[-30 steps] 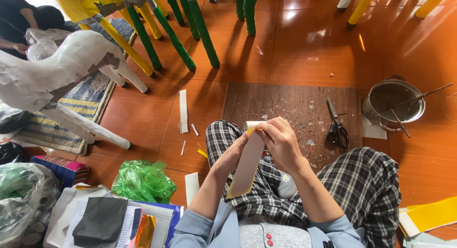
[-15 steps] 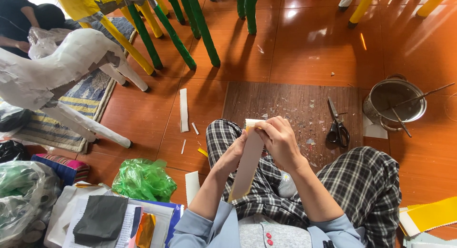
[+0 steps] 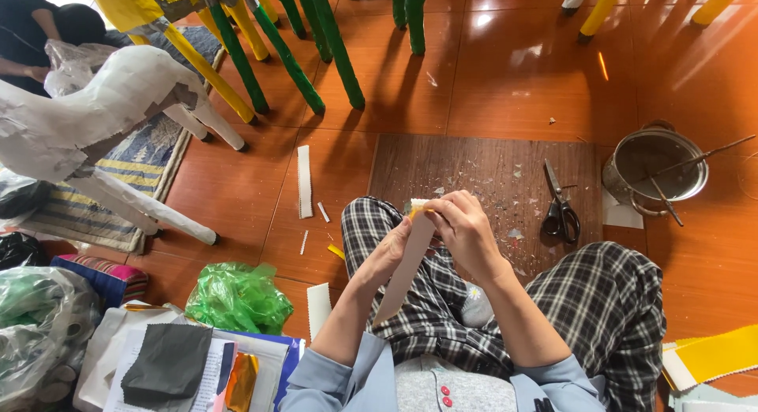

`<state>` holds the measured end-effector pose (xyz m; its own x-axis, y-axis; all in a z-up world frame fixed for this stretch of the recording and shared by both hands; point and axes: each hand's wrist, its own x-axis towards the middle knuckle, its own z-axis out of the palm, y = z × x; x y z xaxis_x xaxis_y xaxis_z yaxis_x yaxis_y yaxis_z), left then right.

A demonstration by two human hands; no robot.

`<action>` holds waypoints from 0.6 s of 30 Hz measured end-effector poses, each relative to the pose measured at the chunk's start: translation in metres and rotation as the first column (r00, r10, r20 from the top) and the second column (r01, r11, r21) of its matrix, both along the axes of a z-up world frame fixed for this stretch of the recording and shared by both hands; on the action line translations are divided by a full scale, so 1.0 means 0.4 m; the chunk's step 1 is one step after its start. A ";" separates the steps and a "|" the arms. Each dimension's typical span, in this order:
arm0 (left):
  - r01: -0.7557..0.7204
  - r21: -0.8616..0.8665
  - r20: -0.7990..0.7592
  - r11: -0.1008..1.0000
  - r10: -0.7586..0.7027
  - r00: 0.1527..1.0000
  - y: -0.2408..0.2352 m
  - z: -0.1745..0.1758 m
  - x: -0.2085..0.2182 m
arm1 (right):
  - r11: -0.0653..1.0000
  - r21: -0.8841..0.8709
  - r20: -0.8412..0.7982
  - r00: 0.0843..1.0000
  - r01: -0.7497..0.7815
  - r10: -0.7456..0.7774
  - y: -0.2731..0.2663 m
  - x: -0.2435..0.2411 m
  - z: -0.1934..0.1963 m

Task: Cutting and folding strips of material using scissors for a craft project

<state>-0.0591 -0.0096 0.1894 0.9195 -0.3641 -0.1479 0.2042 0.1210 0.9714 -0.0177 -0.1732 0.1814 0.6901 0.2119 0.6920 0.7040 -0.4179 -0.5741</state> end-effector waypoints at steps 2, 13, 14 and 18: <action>0.003 0.013 -0.002 1.000 -0.003 1.000 0.006 -0.020 -0.001 | 1.000 -0.009 0.005 1.000 0.006 -0.006 0.001 0.000 -0.006; 0.006 0.139 0.113 0.990 -0.022 0.993 -0.012 0.060 -0.017 | 1.000 -0.014 -0.055 0.998 -0.027 0.026 -0.003 -0.002 0.010; 0.010 0.152 0.123 0.988 -0.029 0.992 -0.019 0.090 -0.026 | 0.999 -0.007 -0.091 0.995 -0.041 0.041 -0.005 -0.002 0.009; 0.027 0.126 -0.155 0.992 -0.007 0.988 0.002 -0.006 0.009 | 0.994 -0.044 -0.176 0.980 -0.098 0.089 -0.006 -0.006 0.026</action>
